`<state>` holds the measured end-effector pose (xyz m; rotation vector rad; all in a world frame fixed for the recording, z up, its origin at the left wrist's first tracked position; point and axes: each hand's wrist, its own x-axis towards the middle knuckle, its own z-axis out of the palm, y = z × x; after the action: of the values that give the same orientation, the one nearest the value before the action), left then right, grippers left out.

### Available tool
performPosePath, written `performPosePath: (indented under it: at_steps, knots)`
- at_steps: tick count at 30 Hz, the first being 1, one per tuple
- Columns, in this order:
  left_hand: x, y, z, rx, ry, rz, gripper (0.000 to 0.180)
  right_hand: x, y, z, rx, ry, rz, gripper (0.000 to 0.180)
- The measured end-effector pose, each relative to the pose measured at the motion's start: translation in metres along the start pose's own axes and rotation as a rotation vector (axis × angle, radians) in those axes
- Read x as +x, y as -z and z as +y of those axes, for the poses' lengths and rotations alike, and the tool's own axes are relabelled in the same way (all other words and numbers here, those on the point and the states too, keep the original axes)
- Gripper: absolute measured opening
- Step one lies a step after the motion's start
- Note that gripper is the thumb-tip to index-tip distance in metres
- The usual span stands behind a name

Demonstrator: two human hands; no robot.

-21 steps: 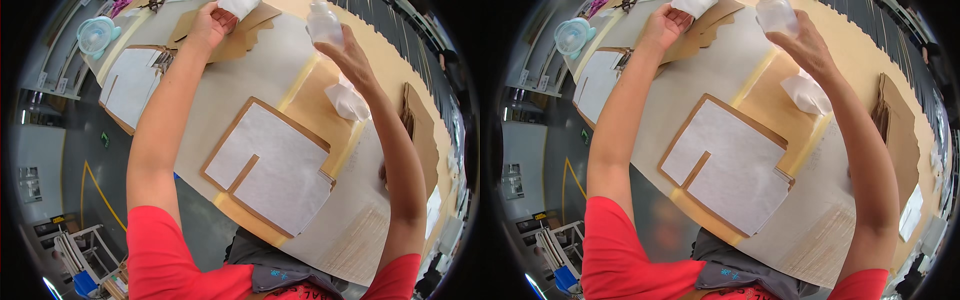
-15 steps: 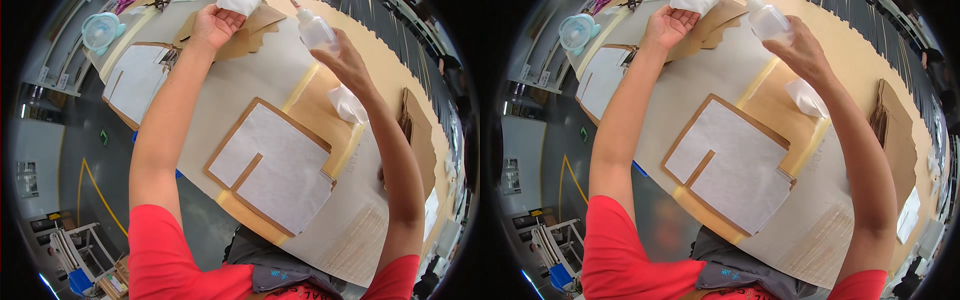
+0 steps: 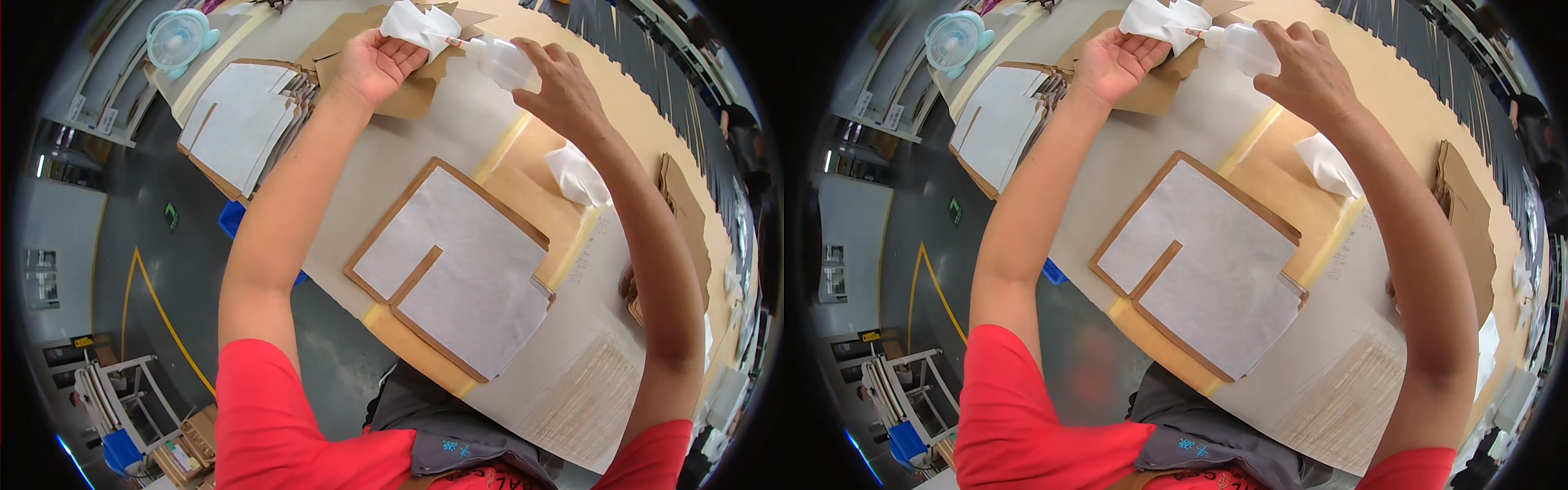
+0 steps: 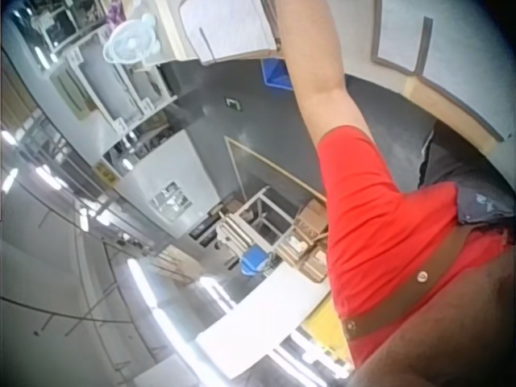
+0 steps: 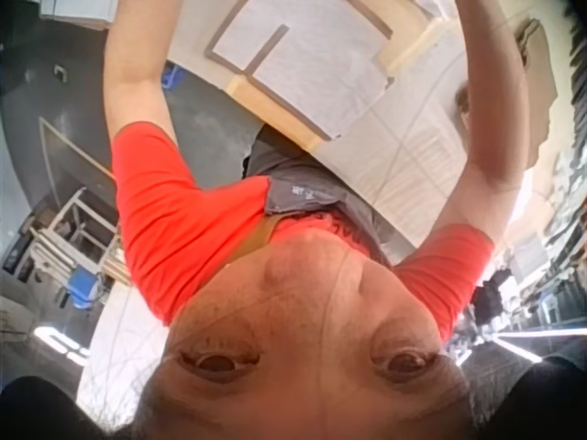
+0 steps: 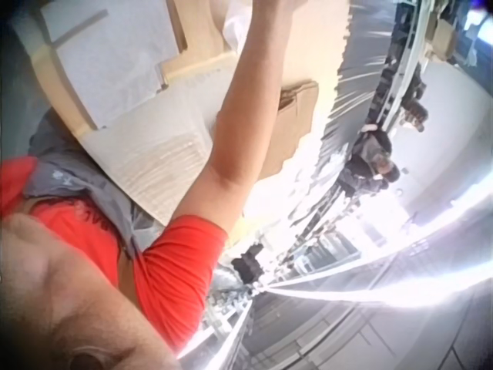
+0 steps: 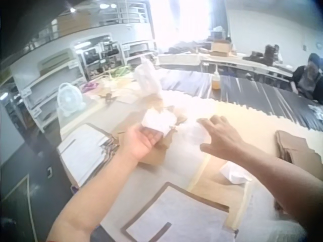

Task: The person applies glue from a squeeze bottle onto brown paper sheets and presses white paper inserts onto them. The person repeats this process, stacking the finished units on the table.

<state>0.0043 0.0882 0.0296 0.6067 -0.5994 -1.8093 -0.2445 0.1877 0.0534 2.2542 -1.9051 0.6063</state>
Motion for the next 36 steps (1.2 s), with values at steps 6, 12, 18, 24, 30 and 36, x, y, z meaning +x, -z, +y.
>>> performPosePath:
  at_steps: [6,12,18,24,30,36]
  knots:
    - [-0.007,0.003,-0.005,-0.107,0.019,0.04,0.042,0.014,0.016,-0.016,-0.142,0.061,-0.048,0.068]
    - [-0.001,0.011,-0.019,-0.01,-0.011,0.105,0.032,0.021,0.014,-0.016,-0.302,0.205,0.059,0.07]
    - [-0.001,0.013,-0.02,-0.028,0.003,0.139,0.031,0.023,0.019,-0.024,-0.392,0.256,0.088,0.069]
    - [0.0,0.016,-0.021,-0.011,0.0,0.121,0.034,0.021,0.02,-0.028,-0.428,0.271,0.107,0.069]
    - [-0.003,0.01,-0.021,-0.04,0.017,0.152,0.031,0.016,0.016,-0.018,-0.379,0.27,0.08,0.067]
    - [-0.002,0.015,-0.021,-0.048,0.012,0.146,0.031,0.0,-0.003,-0.001,-0.014,-0.003,-0.01,0.064]
